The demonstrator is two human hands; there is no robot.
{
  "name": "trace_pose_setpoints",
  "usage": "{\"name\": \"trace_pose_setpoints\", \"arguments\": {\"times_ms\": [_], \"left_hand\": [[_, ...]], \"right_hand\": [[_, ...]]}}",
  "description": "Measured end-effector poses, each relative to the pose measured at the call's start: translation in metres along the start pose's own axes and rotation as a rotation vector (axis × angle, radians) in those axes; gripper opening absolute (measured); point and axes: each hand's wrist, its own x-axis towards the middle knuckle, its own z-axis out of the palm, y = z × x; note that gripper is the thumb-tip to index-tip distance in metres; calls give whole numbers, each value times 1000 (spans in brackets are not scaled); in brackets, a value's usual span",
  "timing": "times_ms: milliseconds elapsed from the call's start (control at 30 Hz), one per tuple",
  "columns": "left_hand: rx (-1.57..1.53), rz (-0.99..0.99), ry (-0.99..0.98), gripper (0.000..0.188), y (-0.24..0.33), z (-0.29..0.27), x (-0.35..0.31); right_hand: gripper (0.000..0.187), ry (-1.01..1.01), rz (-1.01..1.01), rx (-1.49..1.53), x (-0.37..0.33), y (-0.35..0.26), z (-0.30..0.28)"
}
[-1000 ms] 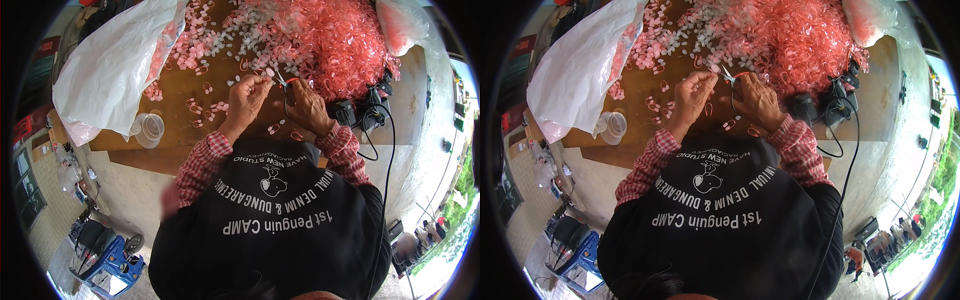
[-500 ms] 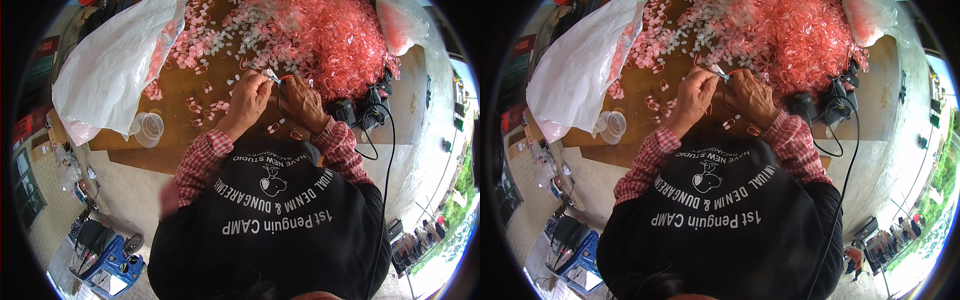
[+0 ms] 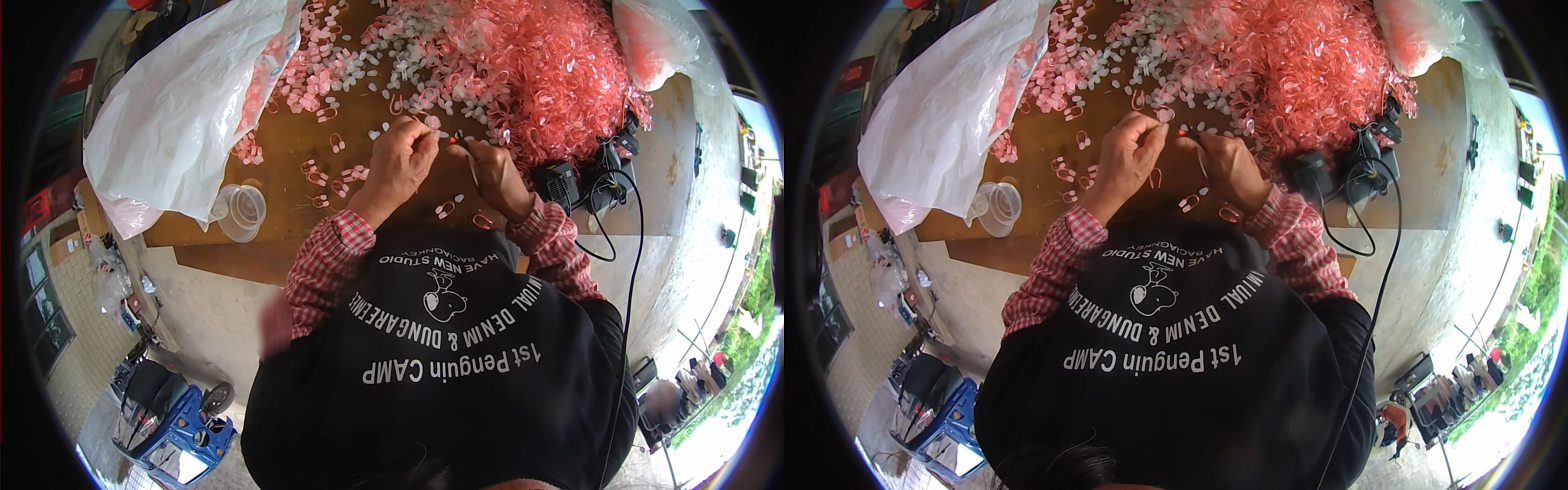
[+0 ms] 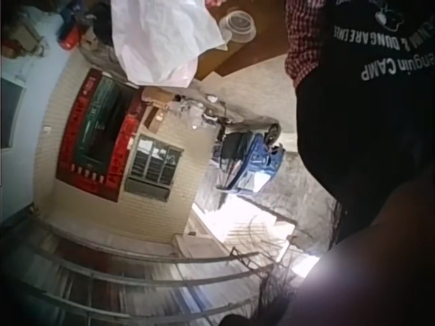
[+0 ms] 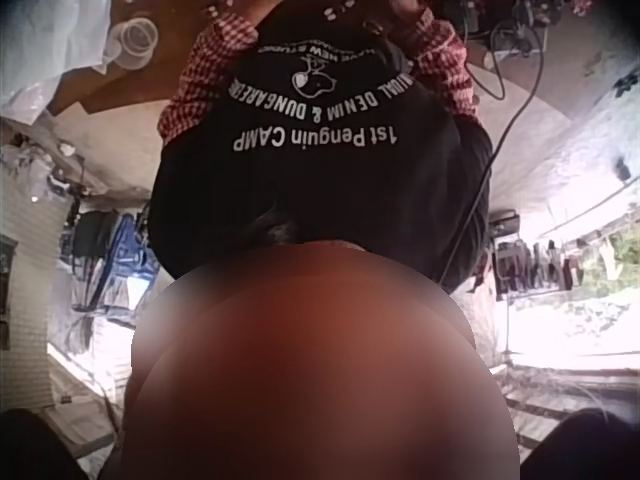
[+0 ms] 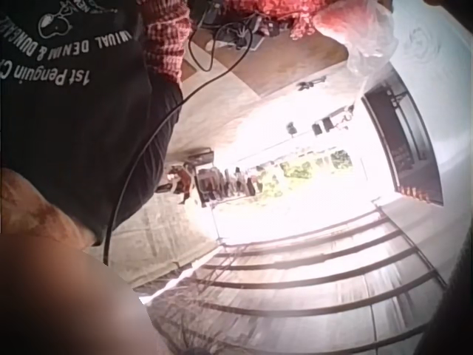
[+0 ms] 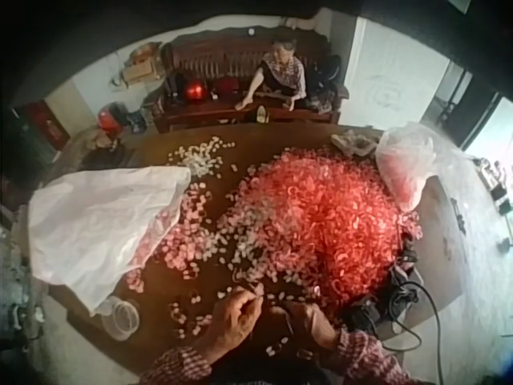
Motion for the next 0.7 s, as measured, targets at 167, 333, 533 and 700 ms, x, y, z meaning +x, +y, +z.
{"name": "trace_pose_setpoints", "arguments": {"times_ms": [167,333,533,700], "left_hand": [[-312,-305,-184,24,-11,-13,-8],[-383,-271,-224,24,-3,-5,-10],[-160,-149,-198,21,2,-6,-9],[-160,-171,-210,20,-2,-1,-11]], "right_hand": [[28,-130,382,490,8,-4,-25],[29,-39,300,748,21,-26,-25],[27,-103,299,590,19,-6,-14],[29,-16,130,346,20,-16,-20]]}}
